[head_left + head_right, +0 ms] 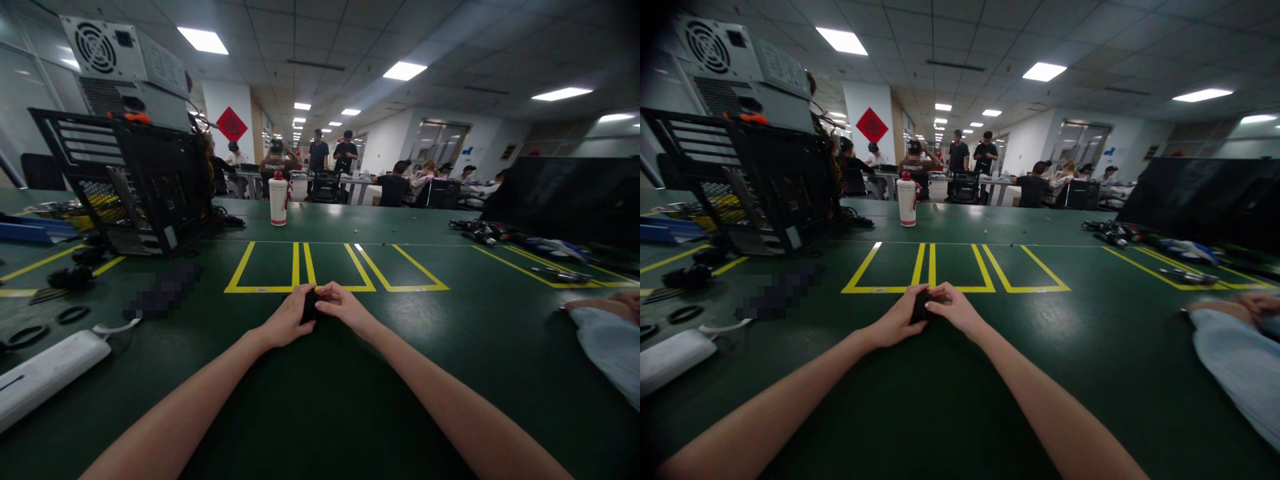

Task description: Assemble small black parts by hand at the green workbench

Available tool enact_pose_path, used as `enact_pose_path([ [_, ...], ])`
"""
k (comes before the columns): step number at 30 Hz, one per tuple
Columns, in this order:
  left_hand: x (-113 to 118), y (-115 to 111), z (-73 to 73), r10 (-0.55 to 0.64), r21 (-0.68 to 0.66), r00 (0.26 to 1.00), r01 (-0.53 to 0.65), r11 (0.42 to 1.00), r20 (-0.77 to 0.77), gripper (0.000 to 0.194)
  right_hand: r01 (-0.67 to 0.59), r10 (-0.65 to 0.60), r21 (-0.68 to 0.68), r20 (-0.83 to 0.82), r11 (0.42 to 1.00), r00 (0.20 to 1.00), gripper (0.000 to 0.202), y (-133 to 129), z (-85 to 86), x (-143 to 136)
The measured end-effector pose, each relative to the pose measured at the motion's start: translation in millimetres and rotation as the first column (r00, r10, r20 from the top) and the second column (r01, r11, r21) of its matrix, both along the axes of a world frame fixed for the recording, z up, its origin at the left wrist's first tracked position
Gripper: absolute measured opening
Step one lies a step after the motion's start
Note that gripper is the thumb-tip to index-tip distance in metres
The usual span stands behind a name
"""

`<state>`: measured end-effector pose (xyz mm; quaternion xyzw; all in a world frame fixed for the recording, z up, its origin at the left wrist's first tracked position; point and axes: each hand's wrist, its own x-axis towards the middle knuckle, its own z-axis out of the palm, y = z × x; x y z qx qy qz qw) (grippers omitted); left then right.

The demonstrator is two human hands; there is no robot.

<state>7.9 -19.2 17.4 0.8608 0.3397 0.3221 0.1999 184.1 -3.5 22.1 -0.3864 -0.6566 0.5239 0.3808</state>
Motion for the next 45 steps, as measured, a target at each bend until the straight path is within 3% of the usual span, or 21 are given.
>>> enact_pose_path([
  [8,0.3,3.1,-4.3,0.014,0.013,1.000,-0.014,1.000,0.005,0.066,-0.114,0.112,-0.049,-0.030,0.992,0.993,0.037,-1.1,3.2,5.5],
  [15,0.3,2.9,-4.5,0.019,0.004,1.000,-0.019,1.000,0.003,0.065,-0.007,0.008,0.030,-0.024,1.000,1.000,0.027,0.9,-0.5,-0.2],
  [23,-0.1,3.4,-5.3,0.016,0.006,1.000,-0.016,1.000,-0.001,0.066,-0.080,0.080,-0.002,-0.023,0.997,0.996,0.035,0.0,1.8,3.1],
  [28,-0.2,1.6,-3.3,0.015,-0.011,1.000,-0.015,1.000,0.013,0.065,-0.015,0.015,0.022,-0.009,1.000,1.000,0.024,-1.8,-0.4,0.9],
  [34,0.5,1.0,-2.2,0.012,-0.007,1.000,-0.012,1.000,0.014,0.065,-0.020,0.021,-0.053,0.011,0.998,1.000,0.032,0.9,0.4,0.7],
  [39,-0.1,2.5,-4.3,0.017,0.004,1.000,-0.017,1.000,0.010,0.067,-0.065,0.066,-0.011,0.019,0.998,0.998,0.038,-2.7,5.4,3.5],
  [45,0.4,3.5,-5.9,0.016,0.018,1.000,-0.016,1.000,0.011,0.066,-0.007,0.007,0.008,-0.009,1.000,1.000,0.028,-0.8,-1.1,0.1],
])
